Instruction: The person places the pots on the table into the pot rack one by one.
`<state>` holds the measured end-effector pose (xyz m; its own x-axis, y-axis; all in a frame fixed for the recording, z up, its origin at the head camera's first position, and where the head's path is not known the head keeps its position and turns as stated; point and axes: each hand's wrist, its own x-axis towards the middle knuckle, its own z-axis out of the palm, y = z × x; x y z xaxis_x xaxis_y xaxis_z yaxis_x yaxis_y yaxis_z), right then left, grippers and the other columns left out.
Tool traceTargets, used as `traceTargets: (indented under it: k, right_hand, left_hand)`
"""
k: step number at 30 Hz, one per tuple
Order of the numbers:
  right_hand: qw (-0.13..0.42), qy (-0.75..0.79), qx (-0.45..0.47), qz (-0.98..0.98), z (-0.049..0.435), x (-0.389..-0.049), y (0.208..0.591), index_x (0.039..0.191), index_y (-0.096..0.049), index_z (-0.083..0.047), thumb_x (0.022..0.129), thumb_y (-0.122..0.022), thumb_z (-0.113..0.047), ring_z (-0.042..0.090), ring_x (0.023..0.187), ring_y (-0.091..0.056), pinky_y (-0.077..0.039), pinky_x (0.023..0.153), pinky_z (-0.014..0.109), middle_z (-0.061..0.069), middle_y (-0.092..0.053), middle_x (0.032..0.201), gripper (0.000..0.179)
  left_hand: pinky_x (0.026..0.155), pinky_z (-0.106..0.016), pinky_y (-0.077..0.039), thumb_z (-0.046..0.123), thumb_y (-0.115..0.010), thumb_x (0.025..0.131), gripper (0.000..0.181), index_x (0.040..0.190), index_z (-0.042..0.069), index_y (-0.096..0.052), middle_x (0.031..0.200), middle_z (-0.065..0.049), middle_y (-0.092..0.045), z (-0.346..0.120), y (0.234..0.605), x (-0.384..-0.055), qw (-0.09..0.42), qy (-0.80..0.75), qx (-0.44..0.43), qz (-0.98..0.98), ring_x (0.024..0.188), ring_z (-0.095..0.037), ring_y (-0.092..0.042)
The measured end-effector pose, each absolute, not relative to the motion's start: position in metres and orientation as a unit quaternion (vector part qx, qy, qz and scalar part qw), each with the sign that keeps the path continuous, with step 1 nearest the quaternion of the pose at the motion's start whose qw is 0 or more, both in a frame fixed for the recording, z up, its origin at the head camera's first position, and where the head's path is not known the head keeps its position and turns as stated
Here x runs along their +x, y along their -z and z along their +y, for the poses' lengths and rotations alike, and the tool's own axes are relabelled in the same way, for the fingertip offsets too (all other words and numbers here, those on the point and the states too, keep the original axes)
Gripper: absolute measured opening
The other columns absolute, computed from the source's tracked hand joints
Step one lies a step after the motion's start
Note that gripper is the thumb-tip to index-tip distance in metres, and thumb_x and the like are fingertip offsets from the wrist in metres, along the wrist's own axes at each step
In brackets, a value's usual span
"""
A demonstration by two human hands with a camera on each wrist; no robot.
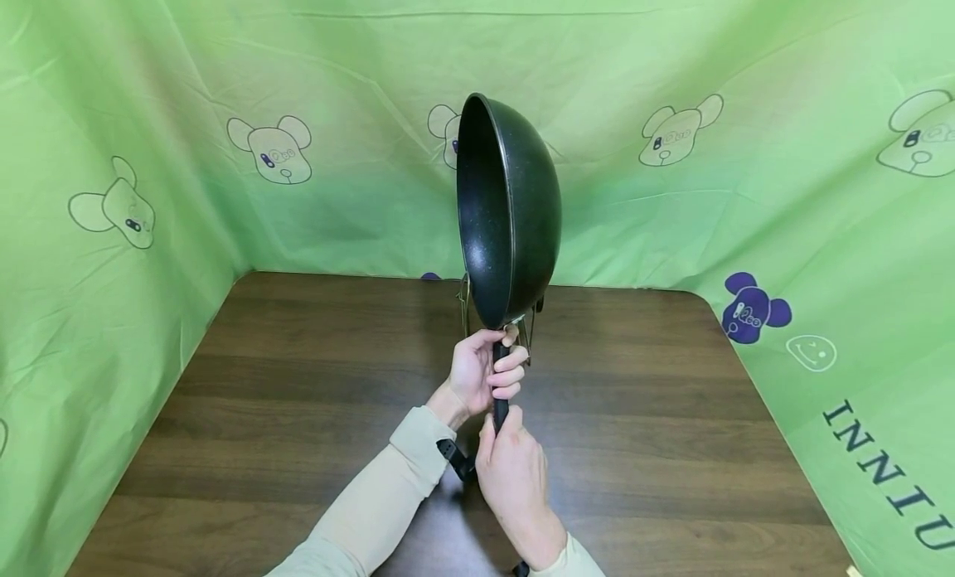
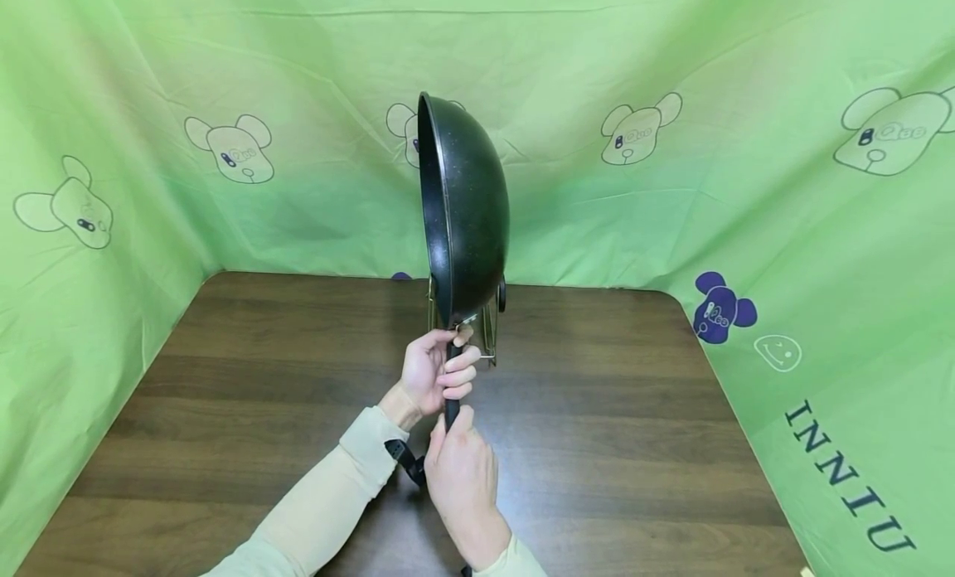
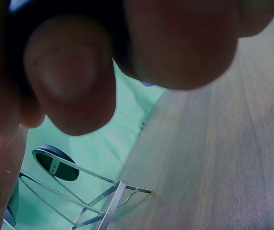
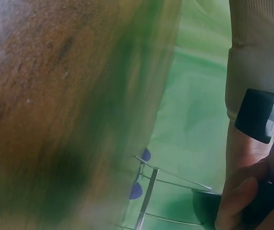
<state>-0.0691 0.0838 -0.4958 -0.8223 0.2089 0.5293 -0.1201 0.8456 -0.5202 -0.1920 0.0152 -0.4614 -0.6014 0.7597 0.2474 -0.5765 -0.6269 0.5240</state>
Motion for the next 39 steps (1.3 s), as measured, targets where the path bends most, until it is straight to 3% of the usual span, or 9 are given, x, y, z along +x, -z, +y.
traceTargets:
  k: [11, 18, 22, 39]
  right_hand:
    - [0.297, -0.274, -0.022, -0.914, 0.0848, -0.0695, 0.4958, 0.087, -0.047, -0.003, 0.093, -0.066, -0.013, 0.037, 0.044, -0.055, -0.038, 0.037, 0.047, 0.011, -0.05, 0.054, 0.022]
    - [0.292, -0.274, -0.02, -0.916, 0.0851, -0.07, 0.4955, 0.086, -0.047, -0.003, 0.092, -0.067, -0.011, 0.036, 0.044, -0.055, -0.038, 0.037, 0.046, 0.01, -0.05, 0.054, 0.023]
    - [0.287, -0.274, -0.021, -0.917, 0.0854, -0.0699, 0.4952, 0.086, -0.046, -0.003, 0.091, -0.068, -0.011, 0.036, 0.043, -0.054, -0.038, 0.037, 0.046, 0.01, -0.05, 0.054, 0.024]
    - [0.288, -0.273, -0.019, -0.918, 0.0866, -0.0696, 0.4972, 0.084, -0.046, -0.004, 0.092, -0.068, -0.011, 0.037, 0.043, -0.055, -0.039, 0.037, 0.047, 0.011, -0.05, 0.053, 0.025]
  left_hand:
    - [0.04, -0.015, -0.033, 0.021, -0.041, 0.097, 0.016, 0.082, 0.019, -0.043, 0.062, 0.007, -0.035, 0.016, 0.4626, -0.1925, 0.383, -0.871, 0.234, 0.199, 0.042, -0.003, -0.031]
    - [0.04, -0.013, -0.032, 0.0, -0.034, 0.098, 0.027, 0.086, 0.02, -0.049, 0.062, 0.009, -0.035, 0.0166, 0.4645, -0.1902, 0.345, -0.878, 0.243, 0.227, 0.042, 0.001, -0.037]
    - [0.039, -0.012, -0.03, -0.008, -0.037, 0.096, 0.031, 0.087, 0.02, -0.046, 0.062, 0.01, -0.034, 0.0184, 0.4672, -0.1897, 0.327, -0.882, 0.235, 0.246, 0.041, 0.003, -0.039]
    - [0.039, -0.012, -0.03, -0.009, -0.036, 0.095, 0.033, 0.085, 0.021, -0.045, 0.061, 0.01, -0.034, 0.0183, 0.4709, -0.1896, 0.328, -0.886, 0.215, 0.248, 0.041, 0.003, -0.039]
